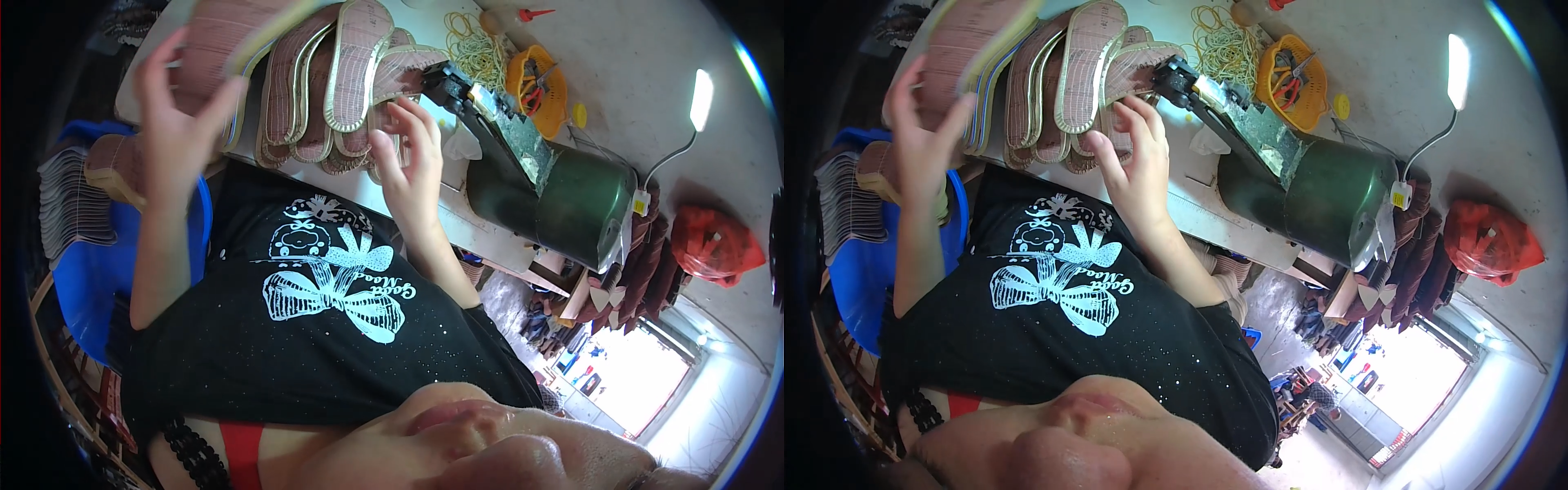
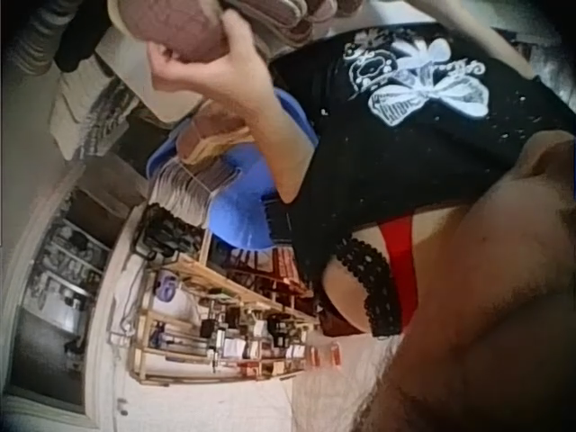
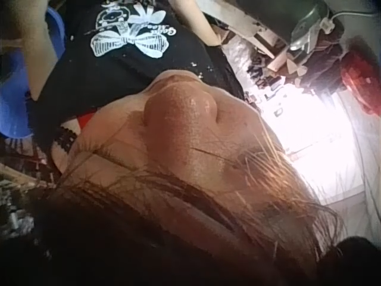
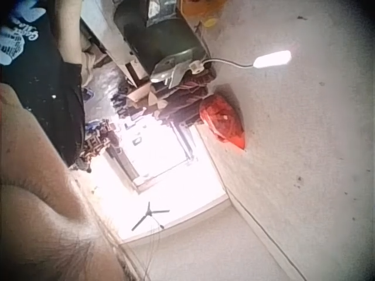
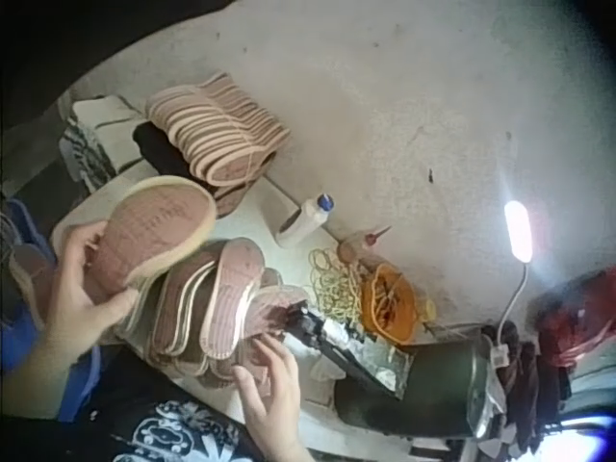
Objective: The recorder is sorting and stacking shoe insoles at a workbench.
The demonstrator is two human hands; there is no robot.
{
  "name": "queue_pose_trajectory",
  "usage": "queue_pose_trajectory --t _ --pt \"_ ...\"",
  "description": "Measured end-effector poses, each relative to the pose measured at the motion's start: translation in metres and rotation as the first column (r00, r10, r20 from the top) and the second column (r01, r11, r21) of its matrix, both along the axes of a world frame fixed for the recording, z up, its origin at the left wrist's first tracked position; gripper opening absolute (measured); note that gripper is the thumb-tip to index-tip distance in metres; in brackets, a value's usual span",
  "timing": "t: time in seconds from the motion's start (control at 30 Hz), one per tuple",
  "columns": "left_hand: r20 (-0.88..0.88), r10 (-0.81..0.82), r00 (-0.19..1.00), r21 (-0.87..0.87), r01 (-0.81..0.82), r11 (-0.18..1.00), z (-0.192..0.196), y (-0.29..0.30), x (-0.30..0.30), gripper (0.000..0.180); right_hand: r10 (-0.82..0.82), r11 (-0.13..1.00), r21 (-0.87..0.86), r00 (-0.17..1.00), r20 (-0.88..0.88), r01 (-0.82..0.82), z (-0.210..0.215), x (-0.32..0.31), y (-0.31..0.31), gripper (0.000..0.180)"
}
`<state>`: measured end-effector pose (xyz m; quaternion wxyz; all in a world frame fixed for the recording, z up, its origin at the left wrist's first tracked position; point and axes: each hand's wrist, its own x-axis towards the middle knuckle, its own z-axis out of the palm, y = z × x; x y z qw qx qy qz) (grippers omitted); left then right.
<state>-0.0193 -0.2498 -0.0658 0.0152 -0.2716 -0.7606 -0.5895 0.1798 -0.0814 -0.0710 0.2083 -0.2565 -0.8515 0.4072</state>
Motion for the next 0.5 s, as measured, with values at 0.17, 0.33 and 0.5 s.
queue_pose_trajectory --t 0.17,0.33,0.5 --pt "0.178 -0.431 0.884 0.181 0.401 0.898 0.008 0.042 0.078 0.093 -0.178 0.745 -0.661 0.928 -0.328 -0.091 0.031 -0.016 -0.026 0.027" --pt "0.514 -0.604 0.609 0.499 0.360 0.788 0.015 0.068 0.073 0.084 -0.008 0.755 -0.640 0.975 -0.224 -0.141 0.054 0.018 0.001 0.015" --pt "0.590 -0.756 0.285 0.670 0.350 0.655 0.031 0.092 0.077 0.055 -0.269 0.408 -0.843 0.836 -0.478 -0.351 0.045 0.014 -0.012 0.039"
